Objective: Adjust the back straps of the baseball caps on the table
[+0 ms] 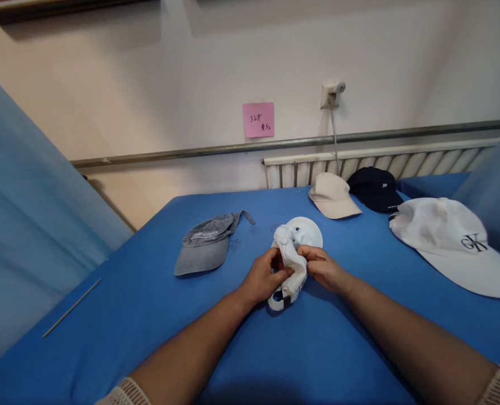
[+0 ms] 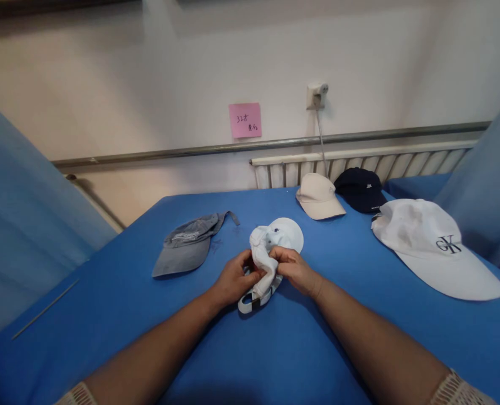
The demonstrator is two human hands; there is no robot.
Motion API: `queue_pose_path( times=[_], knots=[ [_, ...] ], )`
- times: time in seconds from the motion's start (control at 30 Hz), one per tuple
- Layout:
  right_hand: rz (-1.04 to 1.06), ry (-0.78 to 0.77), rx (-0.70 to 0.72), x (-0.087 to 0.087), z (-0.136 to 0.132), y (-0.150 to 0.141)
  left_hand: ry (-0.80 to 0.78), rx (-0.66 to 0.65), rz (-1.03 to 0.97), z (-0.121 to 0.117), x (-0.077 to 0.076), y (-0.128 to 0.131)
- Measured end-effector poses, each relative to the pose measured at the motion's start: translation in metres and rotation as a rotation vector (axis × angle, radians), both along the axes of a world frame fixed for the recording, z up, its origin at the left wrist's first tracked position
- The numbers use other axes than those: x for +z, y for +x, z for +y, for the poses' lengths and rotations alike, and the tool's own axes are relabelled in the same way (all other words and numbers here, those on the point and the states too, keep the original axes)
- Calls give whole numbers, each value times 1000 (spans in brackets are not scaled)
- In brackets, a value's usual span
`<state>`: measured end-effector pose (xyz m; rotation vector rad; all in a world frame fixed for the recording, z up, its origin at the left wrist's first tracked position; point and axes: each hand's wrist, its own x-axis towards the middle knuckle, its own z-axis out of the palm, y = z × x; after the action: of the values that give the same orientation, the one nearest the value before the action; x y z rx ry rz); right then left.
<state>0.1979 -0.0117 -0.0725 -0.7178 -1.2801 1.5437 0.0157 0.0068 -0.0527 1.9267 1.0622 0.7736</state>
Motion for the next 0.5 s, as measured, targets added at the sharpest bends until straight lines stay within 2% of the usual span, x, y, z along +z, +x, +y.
queue_pose_path(
  times=[0.13, 0.23, 0.3, 0.4, 0.5],
  knots=[
    [-88, 23, -38, 1, 2, 2, -8, 44, -10, 2, 1, 1],
    [-183, 90, -44, 3, 6, 9, 28, 64, -48, 2, 9, -3],
    [-259, 141, -100, 5, 8, 16, 111, 112, -67, 3, 19, -12],
    [-400, 241, -260, 11, 9, 28, 265, 228, -76, 5, 33, -26],
    [-613, 362, -319, 22, 5, 35, 345, 207, -19, 4, 38, -31]
  ],
)
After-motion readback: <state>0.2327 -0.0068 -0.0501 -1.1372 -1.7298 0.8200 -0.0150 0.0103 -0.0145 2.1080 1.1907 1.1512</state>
